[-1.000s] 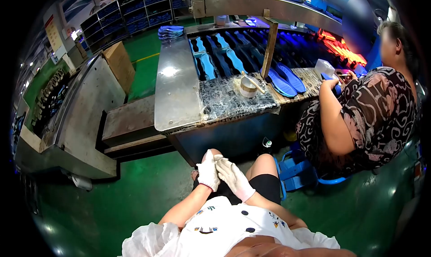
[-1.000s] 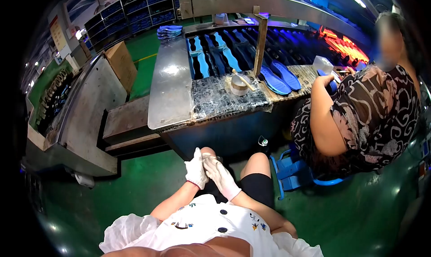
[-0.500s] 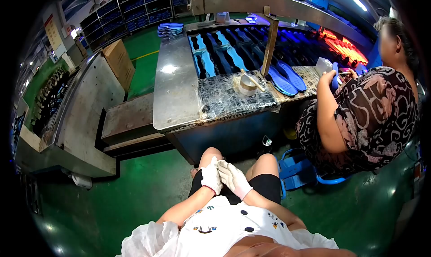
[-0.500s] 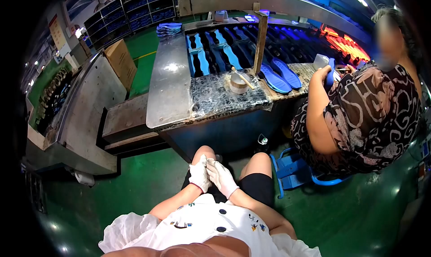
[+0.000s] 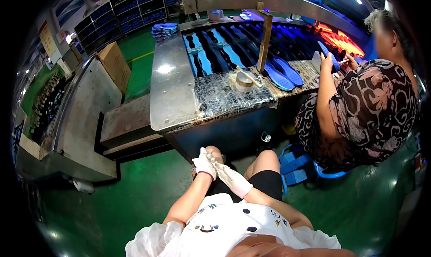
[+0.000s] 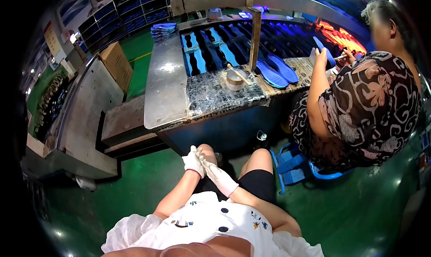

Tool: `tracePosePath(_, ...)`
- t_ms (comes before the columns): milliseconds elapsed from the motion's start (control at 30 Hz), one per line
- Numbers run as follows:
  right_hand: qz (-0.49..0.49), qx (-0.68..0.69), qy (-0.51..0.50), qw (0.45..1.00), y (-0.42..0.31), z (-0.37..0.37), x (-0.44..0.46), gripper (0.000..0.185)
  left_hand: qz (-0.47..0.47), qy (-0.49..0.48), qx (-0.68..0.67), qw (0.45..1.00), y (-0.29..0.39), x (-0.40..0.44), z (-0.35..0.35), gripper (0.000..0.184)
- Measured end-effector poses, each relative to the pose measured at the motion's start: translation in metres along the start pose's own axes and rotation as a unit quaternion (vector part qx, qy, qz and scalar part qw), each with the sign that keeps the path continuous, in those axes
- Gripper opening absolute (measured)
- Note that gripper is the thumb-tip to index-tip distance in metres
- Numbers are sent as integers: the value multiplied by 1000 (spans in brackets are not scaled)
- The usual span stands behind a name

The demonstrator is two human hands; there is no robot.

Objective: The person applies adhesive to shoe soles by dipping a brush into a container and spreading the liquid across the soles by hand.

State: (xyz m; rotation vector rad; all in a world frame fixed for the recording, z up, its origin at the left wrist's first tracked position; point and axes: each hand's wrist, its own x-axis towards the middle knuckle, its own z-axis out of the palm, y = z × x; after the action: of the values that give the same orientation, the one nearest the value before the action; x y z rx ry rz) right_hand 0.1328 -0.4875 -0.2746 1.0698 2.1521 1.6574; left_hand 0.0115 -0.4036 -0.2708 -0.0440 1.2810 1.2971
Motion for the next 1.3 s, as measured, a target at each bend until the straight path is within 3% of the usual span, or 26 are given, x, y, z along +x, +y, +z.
tracePosePath(67,-11,108,10,994,3,-5,-8,50,-30,-84,-14,996,5,12,-4,34)
tracePosePath(100,-10,107,5,994,9,-7,-9,50,10,-21,0,1000,6,-4,10,36)
tracePosePath(167,115,-62,45,990,24,-8,-7,55,-11,-65,-2,998,18,-29,22,36)
tracePosePath(200,114,-62,36,991,44,-15,-9,55,-30,-106,-7,994,18,-35,25,37)
tracePosePath(233,108,330,76,935,76,-25,-14,53,-50,-143,-33,988,14,-28,24,38)
tracePosePath(267,91,669,106,730,107,-34,-21,51,-57,-147,-28,987,13,-30,26,38)
tracePosePath(333,75,898,123,416,116,-31,-36,51,-39,-200,1,979,15,-43,36,38)
tracePosePath(367,133,980,76,126,97,-22,-47,51,-6,-212,42,976,21,-65,48,39)
tracePosePath(433,206,860,-14,-466,70,-13,-70,52,-38,-258,42,964,21,-86,63,38)
tracePosePath(467,229,919,-11,-322,86,-25,-72,53,-54,-276,45,959,18,-93,69,37)
tracePosePath(533,292,935,-81,-182,118,-45,-84,53,-65,-296,58,951,4,-96,78,39)
tracePosePath(567,362,873,-72,-320,101,-41,-99,48,-71,-308,60,947,-1,-94,79,38)
tracePosePath(633,287,903,-99,303,105,-44,-146,37,-56,-317,70,944,-4,-85,83,38)
tracePosePath(667,407,886,-155,163,129,-67,-143,28,-53,-303,43,950,1,-57,86,38)
tracePosePath(733,574,779,-199,153,111,-69,-181,23,-57,-289,73,953,18,-26,93,39)
tracePosePath(767,615,708,-235,257,82,-61,-212,24,-63,-306,102,945,16,-8,91,39)
tracePosePath(800,550,614,-344,449,64,-60,-242,26,-71,-324,129,935,8,9,87,39)
tracePosePath(867,461,625,-548,312,33,-65,-273,28,-102,-341,205,912,-19,29,69,41)
tracePosePath(933,496,646,-563,139,30,-87,-278,24,-51,-258,405,876,-54,26,41,41)
tracePosePath(1000,462,671,-575,80,50,-94,-283,22,-79,-292,443,844,-71,40,37,42)
tracePosePath(1033,455,693,-559,-8,56,-98,-290,21,-93,-298,469,826,-74,50,35,42)
tracePosePath(1100,410,728,-549,32,113,-117,-263,23,-65,-314,498,806,-74,52,37,43)
tracePosePath(1167,410,749,-518,47,125,-130,-255,25,-103,-290,459,833,-77,68,32,42)
tracePosePath(1233,479,793,-329,183,114,-140,-253,32,-86,-292,446,842,-85,76,31,43)
tracePosePath(1267,476,794,-307,220,124,-145,-244,34,-100,-306,466,824,-79,62,35,43)
tracePosePath(1300,423,788,-309,324,115,-137,-248,36,-103,-321,484,807,-82,64,36,42)
